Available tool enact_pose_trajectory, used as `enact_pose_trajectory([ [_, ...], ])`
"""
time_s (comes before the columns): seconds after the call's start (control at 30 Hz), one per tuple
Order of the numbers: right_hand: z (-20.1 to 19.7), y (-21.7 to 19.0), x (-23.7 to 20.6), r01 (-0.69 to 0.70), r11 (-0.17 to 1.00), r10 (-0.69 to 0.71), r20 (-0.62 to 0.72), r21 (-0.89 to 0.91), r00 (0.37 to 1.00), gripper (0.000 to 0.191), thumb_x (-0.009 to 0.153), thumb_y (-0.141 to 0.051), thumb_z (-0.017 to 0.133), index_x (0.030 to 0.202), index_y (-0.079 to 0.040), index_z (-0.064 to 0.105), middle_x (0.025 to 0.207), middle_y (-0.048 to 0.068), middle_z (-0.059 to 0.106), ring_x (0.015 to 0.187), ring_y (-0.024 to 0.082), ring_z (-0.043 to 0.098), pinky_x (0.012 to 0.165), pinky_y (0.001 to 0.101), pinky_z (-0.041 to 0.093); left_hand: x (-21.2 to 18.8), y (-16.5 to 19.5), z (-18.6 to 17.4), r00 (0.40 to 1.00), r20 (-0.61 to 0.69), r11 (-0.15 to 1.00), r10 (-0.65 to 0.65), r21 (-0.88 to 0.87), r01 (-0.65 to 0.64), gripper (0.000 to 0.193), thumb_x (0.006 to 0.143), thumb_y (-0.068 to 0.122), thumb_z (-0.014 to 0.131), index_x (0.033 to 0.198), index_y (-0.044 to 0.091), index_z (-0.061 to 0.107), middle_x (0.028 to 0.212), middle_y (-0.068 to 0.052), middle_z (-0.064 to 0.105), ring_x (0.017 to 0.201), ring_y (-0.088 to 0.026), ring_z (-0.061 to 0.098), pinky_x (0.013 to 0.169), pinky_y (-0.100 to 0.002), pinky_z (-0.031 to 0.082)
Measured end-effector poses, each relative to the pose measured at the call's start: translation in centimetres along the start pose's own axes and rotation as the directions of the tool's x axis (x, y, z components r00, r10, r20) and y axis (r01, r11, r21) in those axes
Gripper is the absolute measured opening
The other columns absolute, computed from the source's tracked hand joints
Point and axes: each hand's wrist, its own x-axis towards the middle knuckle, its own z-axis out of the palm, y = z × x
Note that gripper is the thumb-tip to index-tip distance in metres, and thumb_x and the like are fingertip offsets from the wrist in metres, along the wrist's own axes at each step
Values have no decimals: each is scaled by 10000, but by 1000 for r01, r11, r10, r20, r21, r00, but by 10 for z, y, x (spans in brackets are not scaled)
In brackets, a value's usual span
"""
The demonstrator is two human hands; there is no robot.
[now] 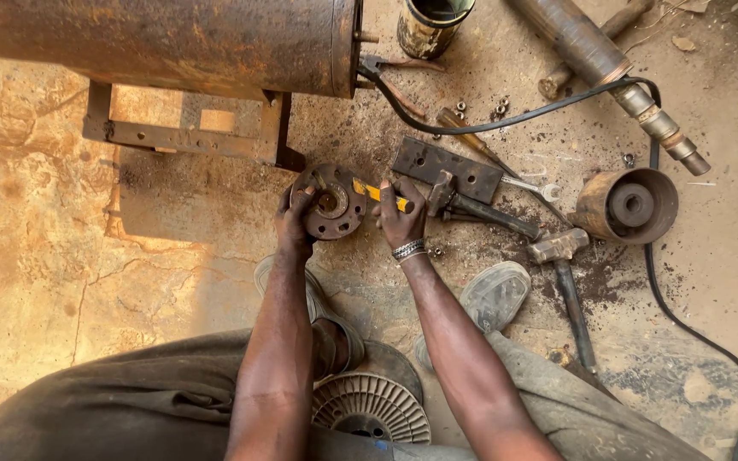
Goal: The person sits on the ground and uses a hammer and chisel to remove a flange from a large rusty metal cylinder. They then use a welding torch to heat the flange and continue chiseling to detach it. Finally, they reattach the flange to the cylinder.
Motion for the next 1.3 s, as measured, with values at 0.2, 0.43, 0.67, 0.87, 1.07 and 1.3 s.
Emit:
enact_pose_trajectory([
  [0.2,-1,3,2,56,997,-49,-164,43,985,191,1035,-282,585,994,-95,589,768,27,663,522,116,695,383,246,584,-3,-2,-1,998,-58,1000,-24,3,24,794,778,230,823,1462,37,469,1296,-202,641,1133,-318,690,924,-464,624],
  [0.43,0,0,7,132,982,-127,42,-134,991,296,1072,-273,578,875,-54,545,663,82,667,530,125,711,421,230,561,3,-1,-2,1000,-7,1000,28,-10,-28,804,787,239,818,1473,-3,476,1293,-225,649,1130,-337,694,927,-466,622],
  [0.67,-1,-1,2,293,955,-294,-221,-37,930,304,1079,-302,522,899,-60,566,724,75,720,532,115,705,405,225,594,-5,-2,1,998,-56,1000,-17,17,18,813,787,246,811,1474,30,434,1279,-226,654,1116,-337,706,907,-470,637],
  [0.87,-4,16,11,109,994,-106,-196,6,975,436,1058,-400,605,898,4,572,690,148,698,543,169,721,452,338,604,2,-6,-2,999,-39,1000,11,-21,-11,793,796,240,822,1473,12,477,1280,-224,658,1125,-341,695,895,-474,636],
  [1.07,1,11,5,307,866,-381,-123,-395,917,405,982,-402,752,977,-15,632,738,71,674,617,164,672,570,311,543,9,-13,-3,997,-40,996,68,-46,-70,753,794,198,828,1455,35,508,1306,-182,670,1135,-313,687,916,-444,600],
  [1.3,3,-2,11,-200,974,183,-154,-105,971,313,904,-338,688,1083,-97,600,686,37,722,480,146,692,431,241,557,0,-12,0,990,-121,996,-67,46,73,759,754,257,776,1452,112,518,1255,-178,684,1079,-341,701,794,-538,628],
])
